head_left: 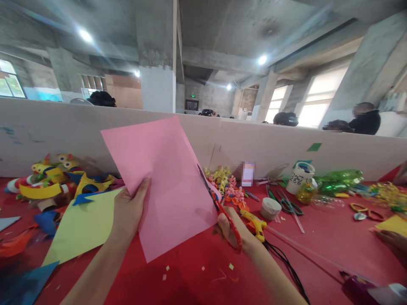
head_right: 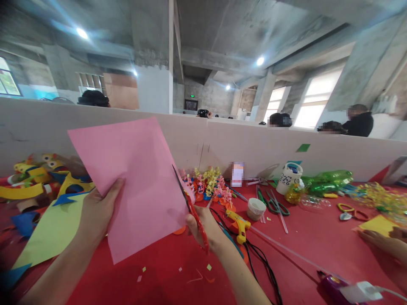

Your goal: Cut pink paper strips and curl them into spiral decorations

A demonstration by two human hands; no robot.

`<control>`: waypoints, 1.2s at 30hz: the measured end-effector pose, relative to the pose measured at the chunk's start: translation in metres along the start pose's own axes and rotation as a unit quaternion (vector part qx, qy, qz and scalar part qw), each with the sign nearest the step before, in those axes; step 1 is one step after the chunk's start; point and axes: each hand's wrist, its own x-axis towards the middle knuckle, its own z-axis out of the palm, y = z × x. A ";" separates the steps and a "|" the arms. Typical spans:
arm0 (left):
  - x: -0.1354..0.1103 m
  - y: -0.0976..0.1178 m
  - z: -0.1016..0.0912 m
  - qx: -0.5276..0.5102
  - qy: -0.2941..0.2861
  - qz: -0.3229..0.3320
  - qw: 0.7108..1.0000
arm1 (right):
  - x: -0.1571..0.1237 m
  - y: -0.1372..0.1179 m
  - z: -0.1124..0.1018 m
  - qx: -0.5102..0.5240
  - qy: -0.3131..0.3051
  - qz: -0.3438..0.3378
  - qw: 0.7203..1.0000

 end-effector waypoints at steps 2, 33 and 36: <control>0.000 0.000 0.000 0.003 0.001 0.001 1.000 | 0.000 -0.001 0.000 0.016 0.015 -0.004 1.000; -0.009 0.004 0.005 0.033 -0.043 0.039 0.998 | -0.010 -0.022 -0.010 -0.048 0.058 -0.038 0.996; -0.009 0.004 0.004 0.031 -0.046 0.037 0.998 | -0.010 -0.018 -0.008 -0.055 0.078 -0.025 0.995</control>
